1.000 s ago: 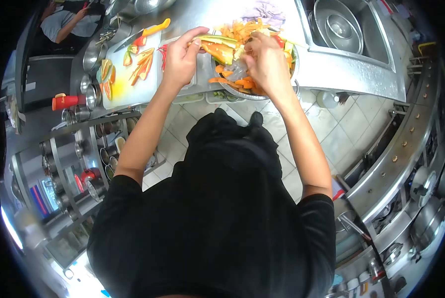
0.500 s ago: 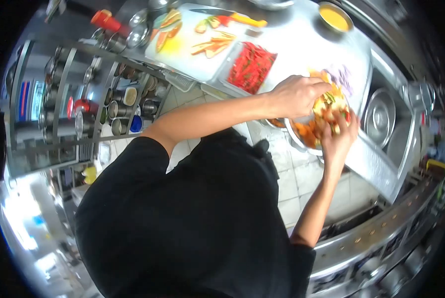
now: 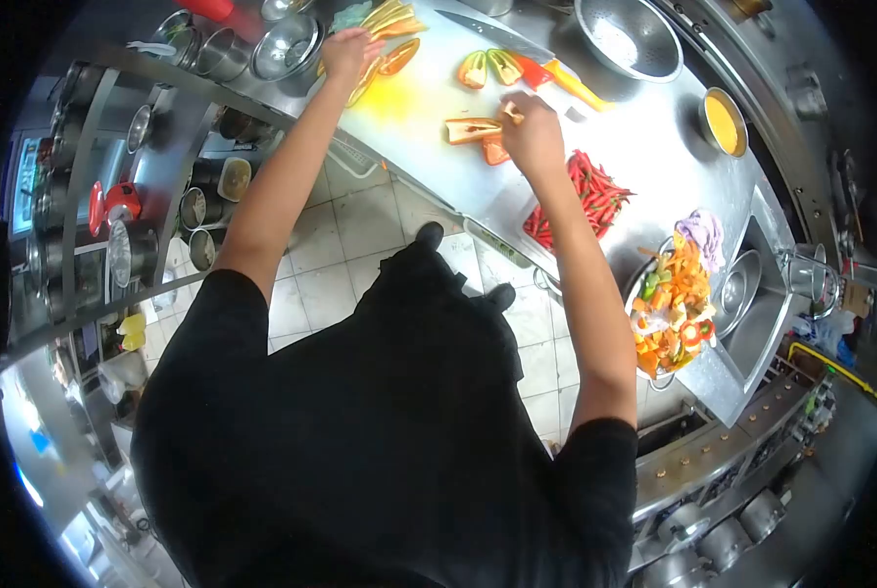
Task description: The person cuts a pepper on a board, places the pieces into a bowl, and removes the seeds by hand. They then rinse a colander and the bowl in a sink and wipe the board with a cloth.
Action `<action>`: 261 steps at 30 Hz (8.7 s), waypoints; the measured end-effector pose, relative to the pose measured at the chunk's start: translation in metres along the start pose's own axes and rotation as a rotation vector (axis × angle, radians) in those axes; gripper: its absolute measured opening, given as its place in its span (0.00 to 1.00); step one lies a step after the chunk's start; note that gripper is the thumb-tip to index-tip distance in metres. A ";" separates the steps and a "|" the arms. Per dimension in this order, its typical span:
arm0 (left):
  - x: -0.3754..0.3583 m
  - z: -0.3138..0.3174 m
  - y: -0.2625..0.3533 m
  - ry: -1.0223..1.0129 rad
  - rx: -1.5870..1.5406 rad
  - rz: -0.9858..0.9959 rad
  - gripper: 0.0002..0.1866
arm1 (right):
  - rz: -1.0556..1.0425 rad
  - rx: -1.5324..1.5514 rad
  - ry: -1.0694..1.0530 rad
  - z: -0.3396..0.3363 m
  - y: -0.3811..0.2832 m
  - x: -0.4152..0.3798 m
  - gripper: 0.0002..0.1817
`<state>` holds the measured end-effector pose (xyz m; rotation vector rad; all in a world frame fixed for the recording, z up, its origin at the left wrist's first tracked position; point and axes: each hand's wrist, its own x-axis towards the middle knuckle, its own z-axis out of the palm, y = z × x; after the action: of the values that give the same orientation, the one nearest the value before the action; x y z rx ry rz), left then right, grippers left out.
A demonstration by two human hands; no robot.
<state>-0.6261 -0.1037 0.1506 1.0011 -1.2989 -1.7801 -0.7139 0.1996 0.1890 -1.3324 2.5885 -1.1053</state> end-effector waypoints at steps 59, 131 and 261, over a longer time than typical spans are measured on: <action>-0.414 0.289 -0.039 -0.937 0.461 0.268 0.07 | 0.260 -0.216 0.404 -0.267 0.108 -0.285 0.09; -0.416 0.318 -0.011 -1.293 0.707 -0.194 0.01 | 0.070 -0.193 0.482 -0.252 0.109 -0.274 0.04; -0.409 0.293 -0.023 -1.091 0.685 0.233 0.08 | 0.578 0.245 0.782 -0.239 0.123 -0.268 0.07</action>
<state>-0.7041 0.3823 0.2585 0.0506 -2.6749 -1.7347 -0.7087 0.5776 0.2183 -0.0356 2.8249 -1.9710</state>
